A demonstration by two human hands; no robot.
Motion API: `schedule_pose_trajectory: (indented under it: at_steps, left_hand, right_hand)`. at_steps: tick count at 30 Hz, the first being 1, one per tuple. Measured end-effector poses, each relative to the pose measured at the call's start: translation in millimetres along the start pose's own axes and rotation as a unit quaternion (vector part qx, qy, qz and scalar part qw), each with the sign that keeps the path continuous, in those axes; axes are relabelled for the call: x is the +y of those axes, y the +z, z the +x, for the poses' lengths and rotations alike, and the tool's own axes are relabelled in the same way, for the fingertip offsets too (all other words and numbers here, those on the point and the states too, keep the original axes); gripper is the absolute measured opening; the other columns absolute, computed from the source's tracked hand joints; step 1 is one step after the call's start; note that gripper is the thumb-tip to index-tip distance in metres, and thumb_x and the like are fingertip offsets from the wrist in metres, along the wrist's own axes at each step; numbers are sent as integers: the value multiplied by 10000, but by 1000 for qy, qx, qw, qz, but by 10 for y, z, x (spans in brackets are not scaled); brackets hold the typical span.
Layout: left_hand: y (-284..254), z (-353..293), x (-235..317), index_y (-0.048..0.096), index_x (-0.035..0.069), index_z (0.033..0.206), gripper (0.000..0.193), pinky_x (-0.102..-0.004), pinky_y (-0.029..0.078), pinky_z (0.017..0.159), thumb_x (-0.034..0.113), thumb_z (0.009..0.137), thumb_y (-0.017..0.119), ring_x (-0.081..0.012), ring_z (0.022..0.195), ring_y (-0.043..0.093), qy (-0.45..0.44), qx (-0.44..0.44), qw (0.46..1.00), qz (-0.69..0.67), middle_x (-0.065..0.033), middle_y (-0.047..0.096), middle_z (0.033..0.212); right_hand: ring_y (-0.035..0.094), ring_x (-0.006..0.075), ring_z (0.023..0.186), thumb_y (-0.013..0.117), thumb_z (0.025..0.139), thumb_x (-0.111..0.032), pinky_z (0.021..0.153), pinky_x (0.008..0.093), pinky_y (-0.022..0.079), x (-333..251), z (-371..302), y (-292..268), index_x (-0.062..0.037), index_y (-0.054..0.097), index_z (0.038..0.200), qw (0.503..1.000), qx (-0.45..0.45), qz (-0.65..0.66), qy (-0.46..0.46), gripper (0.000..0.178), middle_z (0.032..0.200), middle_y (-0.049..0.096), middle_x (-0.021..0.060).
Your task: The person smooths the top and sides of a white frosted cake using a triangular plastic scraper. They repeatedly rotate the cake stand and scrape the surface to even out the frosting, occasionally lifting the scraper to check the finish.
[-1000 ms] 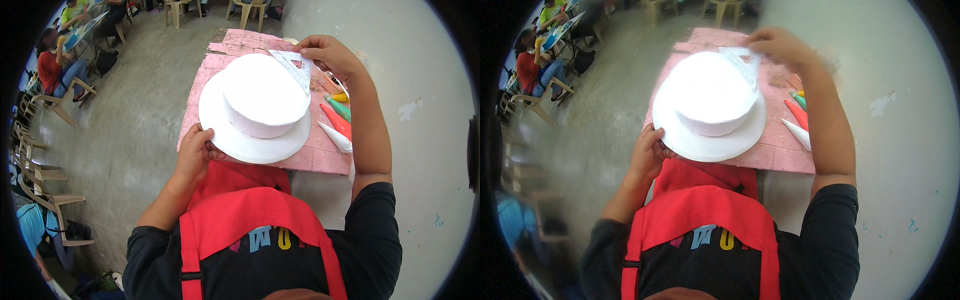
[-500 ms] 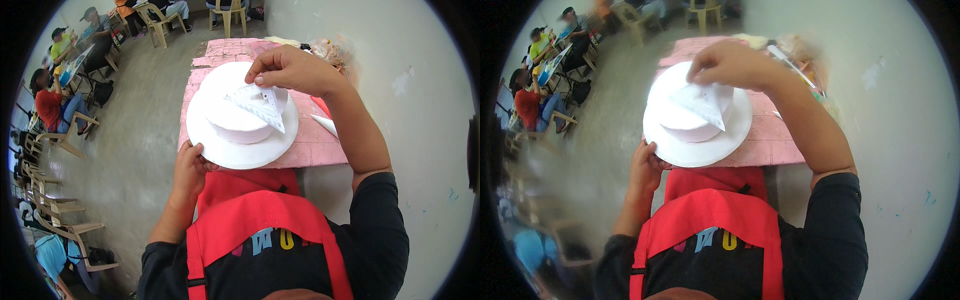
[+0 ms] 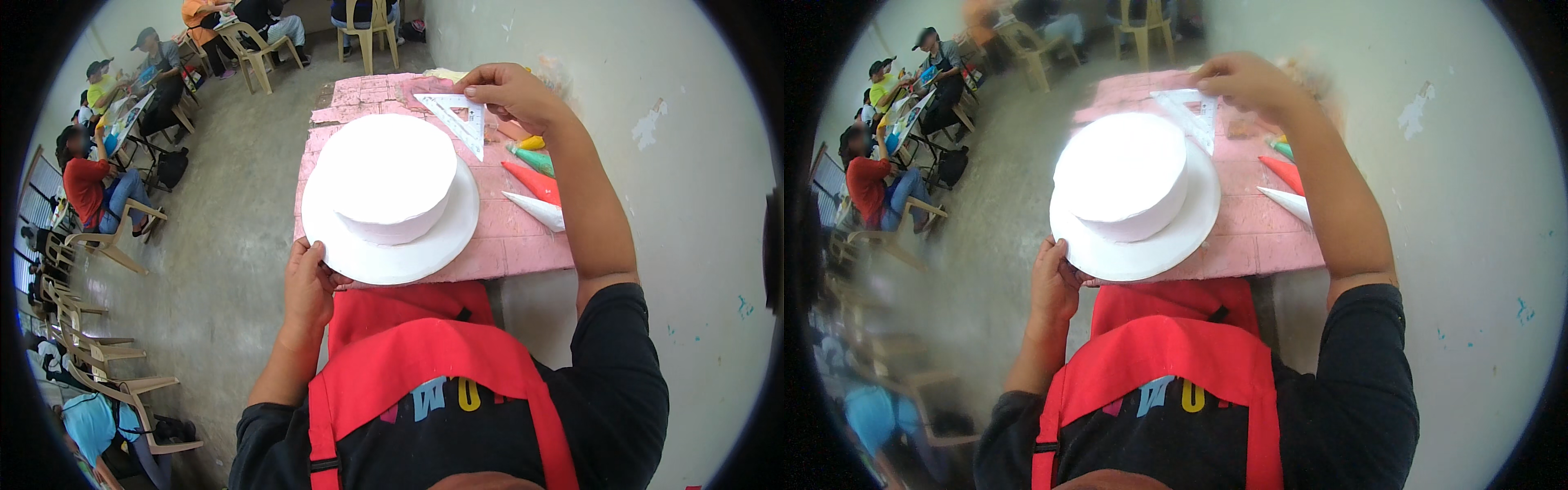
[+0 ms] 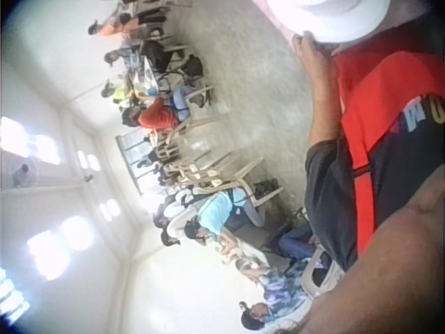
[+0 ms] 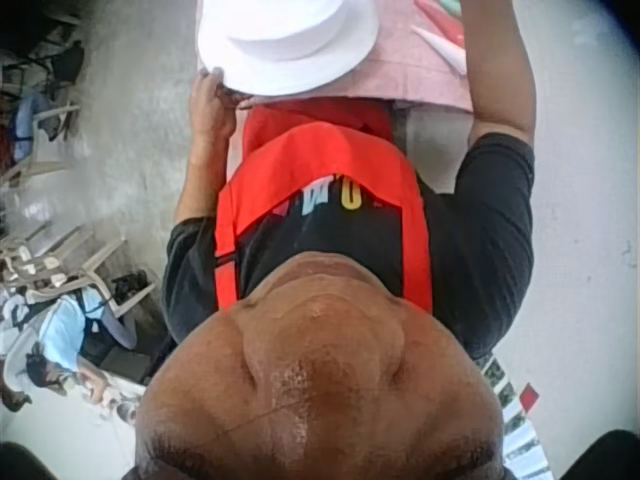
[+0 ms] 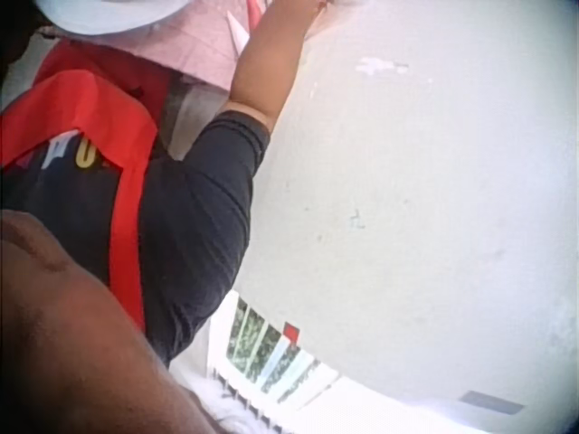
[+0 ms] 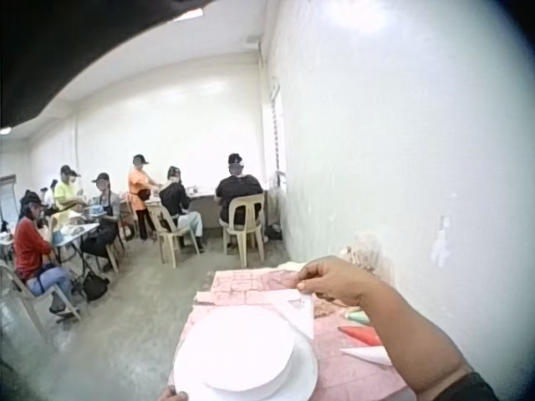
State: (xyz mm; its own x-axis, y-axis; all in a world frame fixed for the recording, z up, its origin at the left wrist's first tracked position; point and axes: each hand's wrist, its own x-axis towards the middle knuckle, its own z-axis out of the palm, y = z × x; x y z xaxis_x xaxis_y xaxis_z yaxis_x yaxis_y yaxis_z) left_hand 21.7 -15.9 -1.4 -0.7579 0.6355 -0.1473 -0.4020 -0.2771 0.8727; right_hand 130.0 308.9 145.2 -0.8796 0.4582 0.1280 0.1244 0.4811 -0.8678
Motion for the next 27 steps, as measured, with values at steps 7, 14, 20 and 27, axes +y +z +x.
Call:
schedule_pose_trajectory:
  at_steps: [7,14,20,27]
  left_hand:
    - [-45,157,25,441,-2,1113,237,-361,481,845,151,933,431,-205,956,584,24,9,1000,0,-123,561,1036]
    - [-34,202,26,465,7,1115,224,-345,528,752,140,940,423,-181,911,599,35,19,999,-11,-101,575,1035]
    - [-13,185,30,470,10,1115,226,-331,547,710,147,940,427,-173,873,614,33,16,999,-15,-93,584,1016]
    - [-31,185,15,471,15,1108,221,-327,553,687,155,944,421,-163,855,616,33,19,999,-17,-89,586,1004]
  right_hand:
    - [485,35,682,631,835,-136,580,193,380,-281,-393,318,-13,671,987,992,-90,15,-88,200,824,616,-14]
    - [582,88,863,629,826,-124,780,227,464,-241,-346,383,-5,663,1009,987,-132,-6,-88,220,929,658,40]
    - [506,54,666,629,826,-94,573,206,397,-86,-231,183,-8,660,1001,1000,-29,-2,-4,198,835,635,11]
    - [582,96,779,627,812,-99,725,229,466,-401,-352,527,-4,670,984,984,-113,-19,-135,201,860,653,31]
